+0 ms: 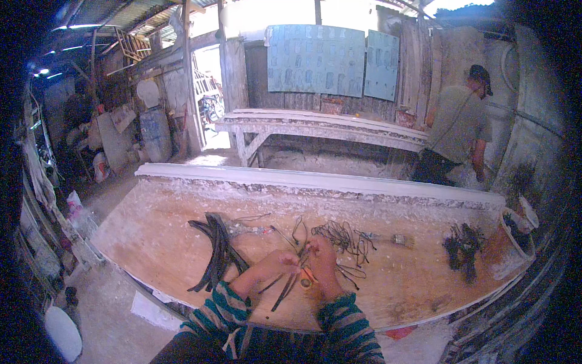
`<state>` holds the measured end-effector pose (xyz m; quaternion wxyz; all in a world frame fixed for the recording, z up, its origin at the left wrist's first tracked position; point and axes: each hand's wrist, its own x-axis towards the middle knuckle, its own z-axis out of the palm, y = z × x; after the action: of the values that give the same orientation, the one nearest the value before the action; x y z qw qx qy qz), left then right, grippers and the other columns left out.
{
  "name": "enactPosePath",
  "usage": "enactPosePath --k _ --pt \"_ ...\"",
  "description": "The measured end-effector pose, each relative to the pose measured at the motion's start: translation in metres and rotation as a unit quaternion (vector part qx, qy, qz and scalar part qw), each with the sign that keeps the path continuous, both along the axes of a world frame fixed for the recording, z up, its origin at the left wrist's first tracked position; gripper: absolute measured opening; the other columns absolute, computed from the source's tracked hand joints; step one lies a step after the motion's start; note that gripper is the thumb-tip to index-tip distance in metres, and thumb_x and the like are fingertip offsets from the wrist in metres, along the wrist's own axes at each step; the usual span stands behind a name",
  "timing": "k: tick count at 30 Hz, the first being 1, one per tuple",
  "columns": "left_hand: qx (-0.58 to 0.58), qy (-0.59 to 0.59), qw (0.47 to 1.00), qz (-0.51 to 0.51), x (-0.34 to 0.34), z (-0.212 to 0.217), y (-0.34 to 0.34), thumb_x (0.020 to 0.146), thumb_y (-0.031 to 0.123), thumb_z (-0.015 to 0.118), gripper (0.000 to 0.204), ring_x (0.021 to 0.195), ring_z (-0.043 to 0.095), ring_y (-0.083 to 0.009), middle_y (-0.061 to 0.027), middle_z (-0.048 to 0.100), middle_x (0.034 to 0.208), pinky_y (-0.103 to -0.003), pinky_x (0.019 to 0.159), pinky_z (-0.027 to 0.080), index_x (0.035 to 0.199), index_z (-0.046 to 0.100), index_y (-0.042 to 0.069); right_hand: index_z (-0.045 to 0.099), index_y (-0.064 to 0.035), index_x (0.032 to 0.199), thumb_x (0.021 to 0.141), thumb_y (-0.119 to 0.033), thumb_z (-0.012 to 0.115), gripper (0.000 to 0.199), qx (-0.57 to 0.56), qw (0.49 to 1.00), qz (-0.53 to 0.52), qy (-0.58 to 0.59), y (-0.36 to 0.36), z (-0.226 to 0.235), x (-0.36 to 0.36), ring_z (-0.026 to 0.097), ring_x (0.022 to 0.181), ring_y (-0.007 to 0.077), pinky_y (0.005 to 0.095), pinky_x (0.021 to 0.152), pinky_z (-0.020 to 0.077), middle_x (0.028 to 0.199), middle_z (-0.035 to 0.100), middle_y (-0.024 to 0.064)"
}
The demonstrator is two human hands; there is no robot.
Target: The person strips and twists black rubber strips on a workbench while another person applies white paste to a long white object. The camera wearer then walks outside and returns to the bench.
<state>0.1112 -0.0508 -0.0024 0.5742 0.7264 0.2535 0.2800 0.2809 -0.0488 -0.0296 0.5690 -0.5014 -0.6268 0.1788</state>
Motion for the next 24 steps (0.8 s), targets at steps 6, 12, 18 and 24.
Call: enactPosePath --k 6,12,18,24 --pt "0.001 -0.090 0.996 0.017 0.007 -0.015 0.002 0.079 0.009 0.061 0.006 0.069 0.050 -0.0079 0.0020 0.056 0.072 -0.024 0.065 0.041 0.078 0.059 0.004 0.059 -0.0037 0.095 0.071 0.013 0.046 0.033 0.023 0.996 -0.044 -0.079 -0.013 0.022 -0.005 0.053 0.077 0.0210 0.0270 0.066 0.0425 0.087 0.051 0.0110" --pt "0.001 -0.024 0.982 0.186 0.004 -0.013 0.008 0.081 0.012 0.060 0.008 0.068 0.045 -0.0063 0.0023 0.052 0.074 -0.024 0.059 0.040 0.081 0.058 0.004 0.062 -0.0094 0.093 0.073 -0.001 0.057 0.022 0.012 0.998 -0.023 -0.054 -0.003 0.010 0.004 0.057 0.077 0.0277 0.0356 0.069 0.0448 0.086 0.058 0.0110" --pt "0.059 -0.112 0.934 0.334 -0.008 -0.022 0.028 0.077 0.013 0.064 0.010 0.064 0.046 -0.0051 0.0039 0.051 0.067 -0.020 0.058 0.037 0.075 0.057 0.005 0.061 -0.0011 0.088 0.080 -0.010 0.061 0.012 -0.021 0.993 0.116 -0.012 -0.016 0.019 -0.005 0.052 0.073 0.0096 0.0243 0.066 0.0415 0.076 0.057 0.0016" --pt "0.071 -0.136 0.921 0.359 -0.010 -0.038 0.042 0.073 0.012 0.067 0.012 0.059 0.046 -0.0059 0.0028 0.052 0.064 -0.020 0.056 0.038 0.075 0.058 0.004 0.061 -0.0003 0.092 0.083 -0.014 0.059 0.016 -0.186 0.943 0.274 -0.014 -0.023 0.018 -0.012 0.052 0.078 0.0087 0.0229 0.071 0.0416 0.083 0.057 0.0008"
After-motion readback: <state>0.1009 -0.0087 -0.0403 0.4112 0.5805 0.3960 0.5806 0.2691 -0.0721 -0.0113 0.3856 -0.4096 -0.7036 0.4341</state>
